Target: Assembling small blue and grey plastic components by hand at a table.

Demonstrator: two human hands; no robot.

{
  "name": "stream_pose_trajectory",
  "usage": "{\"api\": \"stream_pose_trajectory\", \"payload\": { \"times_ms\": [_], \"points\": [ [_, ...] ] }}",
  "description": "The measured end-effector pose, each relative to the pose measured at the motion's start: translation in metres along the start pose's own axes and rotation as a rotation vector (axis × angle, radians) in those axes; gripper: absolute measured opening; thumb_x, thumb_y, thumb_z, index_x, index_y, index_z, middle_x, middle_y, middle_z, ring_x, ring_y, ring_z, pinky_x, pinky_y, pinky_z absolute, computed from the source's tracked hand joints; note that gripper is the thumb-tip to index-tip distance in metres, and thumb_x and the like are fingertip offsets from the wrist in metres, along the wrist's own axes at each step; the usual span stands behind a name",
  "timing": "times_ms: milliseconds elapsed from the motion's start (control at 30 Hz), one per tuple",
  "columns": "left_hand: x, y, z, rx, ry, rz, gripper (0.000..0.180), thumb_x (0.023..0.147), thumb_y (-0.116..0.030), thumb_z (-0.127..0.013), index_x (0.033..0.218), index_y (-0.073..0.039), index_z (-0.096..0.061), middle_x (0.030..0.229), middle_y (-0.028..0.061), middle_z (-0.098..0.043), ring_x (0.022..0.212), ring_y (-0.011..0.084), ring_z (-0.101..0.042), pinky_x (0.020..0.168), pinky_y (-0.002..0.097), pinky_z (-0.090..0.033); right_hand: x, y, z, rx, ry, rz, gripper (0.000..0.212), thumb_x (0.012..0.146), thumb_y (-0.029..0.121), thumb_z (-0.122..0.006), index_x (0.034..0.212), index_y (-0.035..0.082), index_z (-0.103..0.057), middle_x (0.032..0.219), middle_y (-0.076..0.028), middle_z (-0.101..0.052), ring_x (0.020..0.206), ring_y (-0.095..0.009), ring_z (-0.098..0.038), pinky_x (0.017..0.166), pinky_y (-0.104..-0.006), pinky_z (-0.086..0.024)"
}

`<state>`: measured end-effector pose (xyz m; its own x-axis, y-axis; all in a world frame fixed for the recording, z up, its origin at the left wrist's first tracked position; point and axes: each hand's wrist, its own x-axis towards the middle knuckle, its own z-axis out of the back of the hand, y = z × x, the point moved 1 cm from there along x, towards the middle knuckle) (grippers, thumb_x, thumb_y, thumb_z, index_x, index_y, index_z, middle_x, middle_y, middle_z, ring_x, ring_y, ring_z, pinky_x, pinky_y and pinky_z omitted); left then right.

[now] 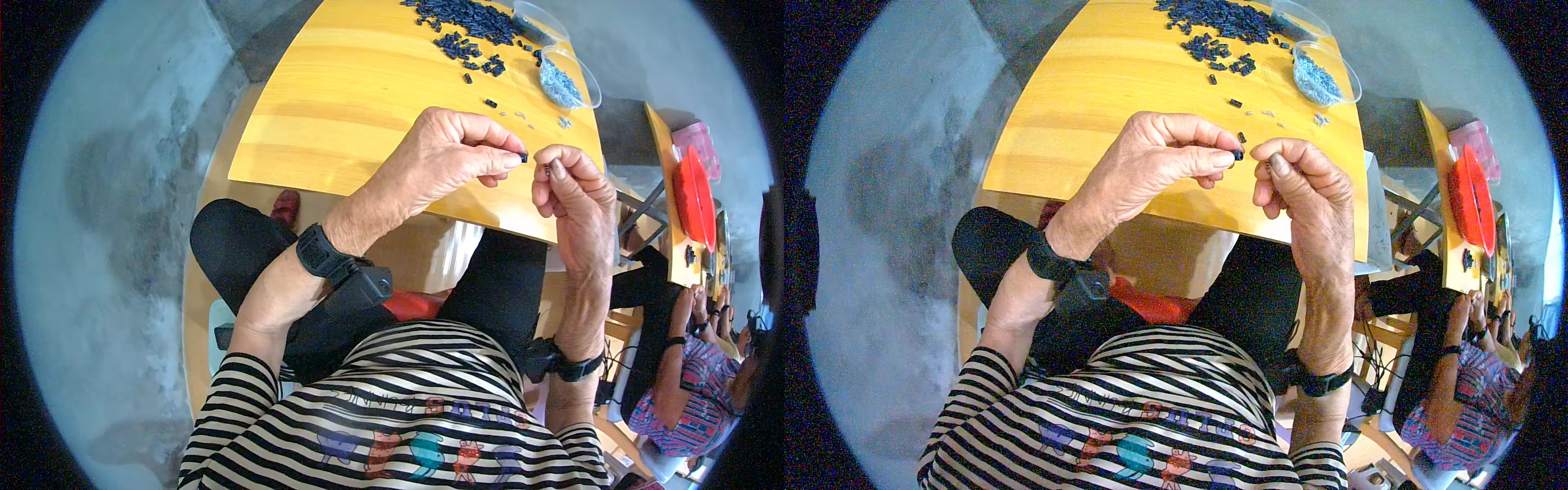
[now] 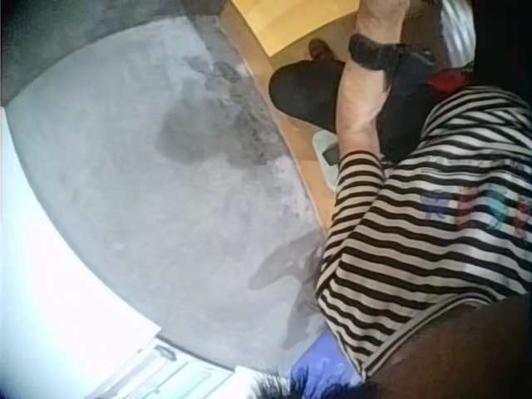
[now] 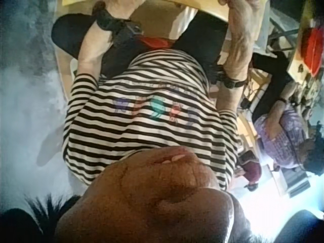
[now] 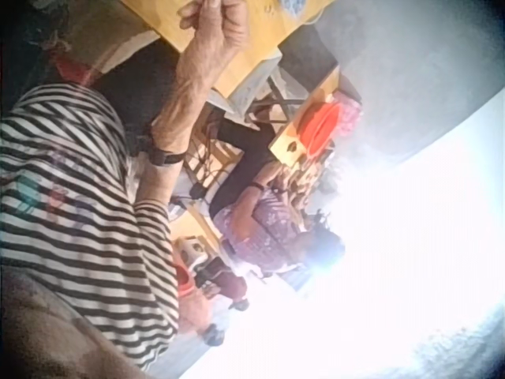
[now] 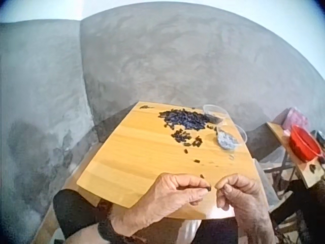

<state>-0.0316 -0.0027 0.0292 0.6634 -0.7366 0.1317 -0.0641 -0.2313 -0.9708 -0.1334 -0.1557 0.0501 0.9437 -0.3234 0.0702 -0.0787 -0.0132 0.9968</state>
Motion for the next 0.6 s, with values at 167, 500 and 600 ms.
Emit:
{"api": "stream_pose_trajectory", "payload": {
  "times_ms": [167,500,600],
  "points": [
    [-0.002,0.003,0.001,-0.001,0.004,0.010,0.017,0.081,-0.010,-0.065,0.094,0.001,-0.067,0.074,0.0041,-0.064,0.065,0.0088,-0.059,0.062,0.0219,-0.049,0.000,0.001,-0.004,-0.043,0.014,0.059,0.018,0.089,0.011,-0.054,0.101,0.000,-0.062,0.073,0.000,-0.056,0.058,-0.006,-0.047,0.050,-0.0179,-0.034],
    [-0.006,-0.004,-0.001,0.089,0.036,0.005,0.015,0.082,-0.009,-0.064,0.093,0.001,-0.067,0.072,0.0034,-0.064,0.064,0.0080,-0.058,0.060,0.0210,-0.049,0.008,0.009,-0.011,-0.134,0.096,0.005,0.033,0.085,0.011,-0.056,0.114,-0.002,-0.050,0.070,-0.001,-0.052,0.054,-0.006,-0.042,0.047,-0.0187,-0.031],
    [-0.007,-0.004,-0.001,0.072,0.042,0.006,0.015,0.081,-0.008,-0.064,0.092,0.001,-0.067,0.072,0.0040,-0.064,0.064,0.0083,-0.059,0.060,0.0210,-0.049,0.010,0.009,-0.010,-0.132,0.124,-0.010,0.034,0.083,0.009,-0.057,0.115,-0.001,-0.050,0.070,0.000,-0.051,0.053,-0.005,-0.041,0.047,-0.0184,-0.030]
  ]
}}
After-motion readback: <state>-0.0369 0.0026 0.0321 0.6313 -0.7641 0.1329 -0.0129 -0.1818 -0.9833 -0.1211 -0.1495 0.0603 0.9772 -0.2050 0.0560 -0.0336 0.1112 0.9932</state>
